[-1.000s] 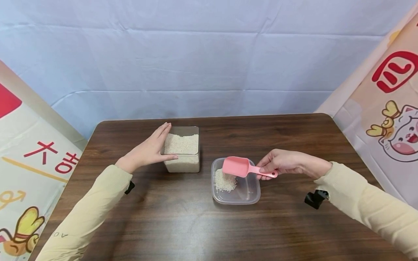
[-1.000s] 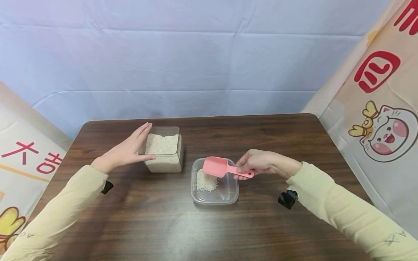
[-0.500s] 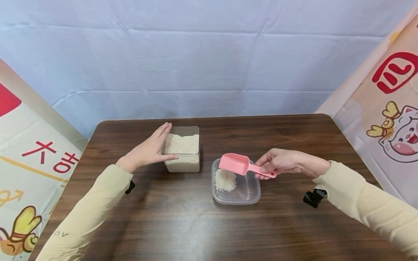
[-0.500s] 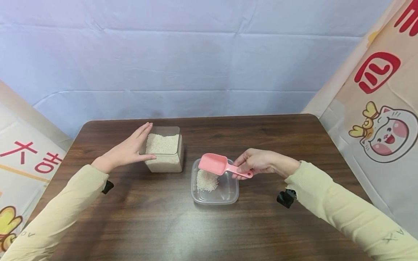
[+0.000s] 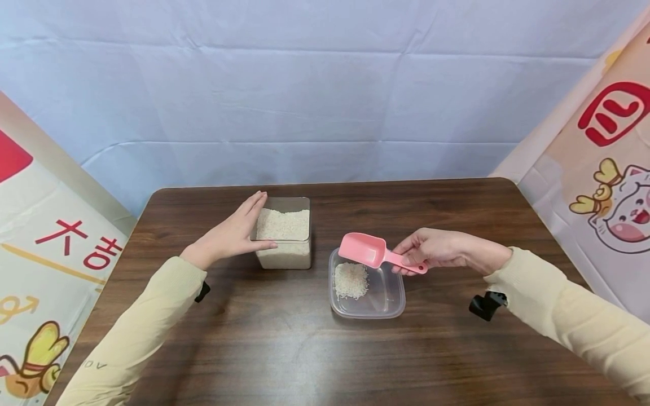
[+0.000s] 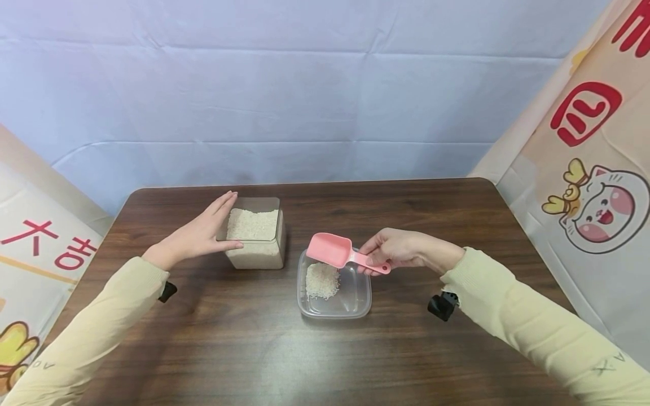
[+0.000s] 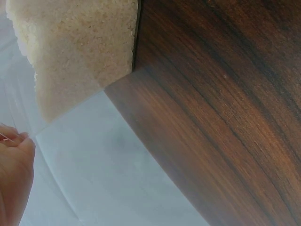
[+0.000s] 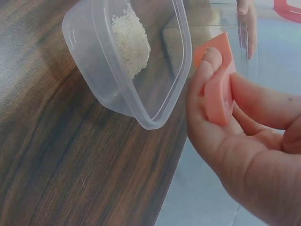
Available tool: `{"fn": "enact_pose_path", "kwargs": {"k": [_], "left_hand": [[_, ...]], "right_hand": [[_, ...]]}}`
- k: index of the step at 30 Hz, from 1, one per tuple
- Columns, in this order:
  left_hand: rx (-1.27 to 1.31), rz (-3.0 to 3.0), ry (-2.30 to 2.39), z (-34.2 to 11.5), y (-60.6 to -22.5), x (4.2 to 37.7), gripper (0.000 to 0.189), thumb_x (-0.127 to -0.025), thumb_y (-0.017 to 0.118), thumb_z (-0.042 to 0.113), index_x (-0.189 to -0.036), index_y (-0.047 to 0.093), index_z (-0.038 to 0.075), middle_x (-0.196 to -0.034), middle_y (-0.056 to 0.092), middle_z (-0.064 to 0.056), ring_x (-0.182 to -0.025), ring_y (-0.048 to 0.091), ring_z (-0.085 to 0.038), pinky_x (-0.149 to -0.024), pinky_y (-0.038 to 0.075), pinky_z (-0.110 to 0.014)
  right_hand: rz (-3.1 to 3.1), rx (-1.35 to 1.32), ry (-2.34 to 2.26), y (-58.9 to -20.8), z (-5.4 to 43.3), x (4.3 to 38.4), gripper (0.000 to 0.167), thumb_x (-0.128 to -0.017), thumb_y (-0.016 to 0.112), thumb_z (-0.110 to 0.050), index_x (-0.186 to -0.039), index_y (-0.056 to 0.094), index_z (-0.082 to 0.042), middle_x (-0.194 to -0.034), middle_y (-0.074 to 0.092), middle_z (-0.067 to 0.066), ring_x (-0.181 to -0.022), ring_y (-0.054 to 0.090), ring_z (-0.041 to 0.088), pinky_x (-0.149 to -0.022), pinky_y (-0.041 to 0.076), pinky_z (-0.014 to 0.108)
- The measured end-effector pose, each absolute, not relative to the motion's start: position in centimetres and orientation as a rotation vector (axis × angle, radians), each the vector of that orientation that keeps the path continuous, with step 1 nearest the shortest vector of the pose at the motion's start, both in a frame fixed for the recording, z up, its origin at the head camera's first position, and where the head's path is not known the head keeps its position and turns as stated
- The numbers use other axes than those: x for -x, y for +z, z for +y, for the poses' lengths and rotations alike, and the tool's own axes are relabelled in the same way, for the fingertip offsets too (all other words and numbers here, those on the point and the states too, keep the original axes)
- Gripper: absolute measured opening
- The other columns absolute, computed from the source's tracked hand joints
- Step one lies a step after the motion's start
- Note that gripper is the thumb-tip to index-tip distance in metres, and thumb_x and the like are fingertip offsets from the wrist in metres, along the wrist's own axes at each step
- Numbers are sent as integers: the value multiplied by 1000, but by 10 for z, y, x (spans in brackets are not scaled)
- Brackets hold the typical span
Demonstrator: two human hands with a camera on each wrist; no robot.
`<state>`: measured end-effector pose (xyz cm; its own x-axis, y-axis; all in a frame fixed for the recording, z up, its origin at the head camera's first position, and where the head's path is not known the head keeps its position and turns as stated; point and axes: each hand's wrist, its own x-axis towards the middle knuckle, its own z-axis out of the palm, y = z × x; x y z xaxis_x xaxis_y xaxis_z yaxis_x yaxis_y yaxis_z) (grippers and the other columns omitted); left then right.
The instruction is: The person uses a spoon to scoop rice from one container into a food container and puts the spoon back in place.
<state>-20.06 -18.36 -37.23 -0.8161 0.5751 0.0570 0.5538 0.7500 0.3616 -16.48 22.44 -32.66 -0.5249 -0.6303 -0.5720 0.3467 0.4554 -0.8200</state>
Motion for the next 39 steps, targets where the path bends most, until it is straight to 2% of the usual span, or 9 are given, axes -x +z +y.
{"fn": "enact_pose_path", "kwargs": {"k": [22, 39], "left_hand": [[-925, 2898, 576, -183, -374, 200, 106, -76, 59, 62, -145, 9, -2, -151, 5, -13, -138, 8, -25, -107, 22, -41], [-930, 2888, 578, -184, -373, 202, 107, -76, 58, 62, -145, 6, -1, -152, 3, -12, -139, 4, -23, -108, 20, -42]], "right_hand": [[1732, 272, -1251, -321, 216, 167, 32, -89, 44, 6, -118, 46, 20, -89, 67, 7, -79, 60, 14, -66, 47, 22], [1690, 335, -1289, -314, 209, 172, 34, -90, 45, 6, -119, 43, 22, -88, 68, 5, -78, 60, 13, -67, 47, 22]]}}
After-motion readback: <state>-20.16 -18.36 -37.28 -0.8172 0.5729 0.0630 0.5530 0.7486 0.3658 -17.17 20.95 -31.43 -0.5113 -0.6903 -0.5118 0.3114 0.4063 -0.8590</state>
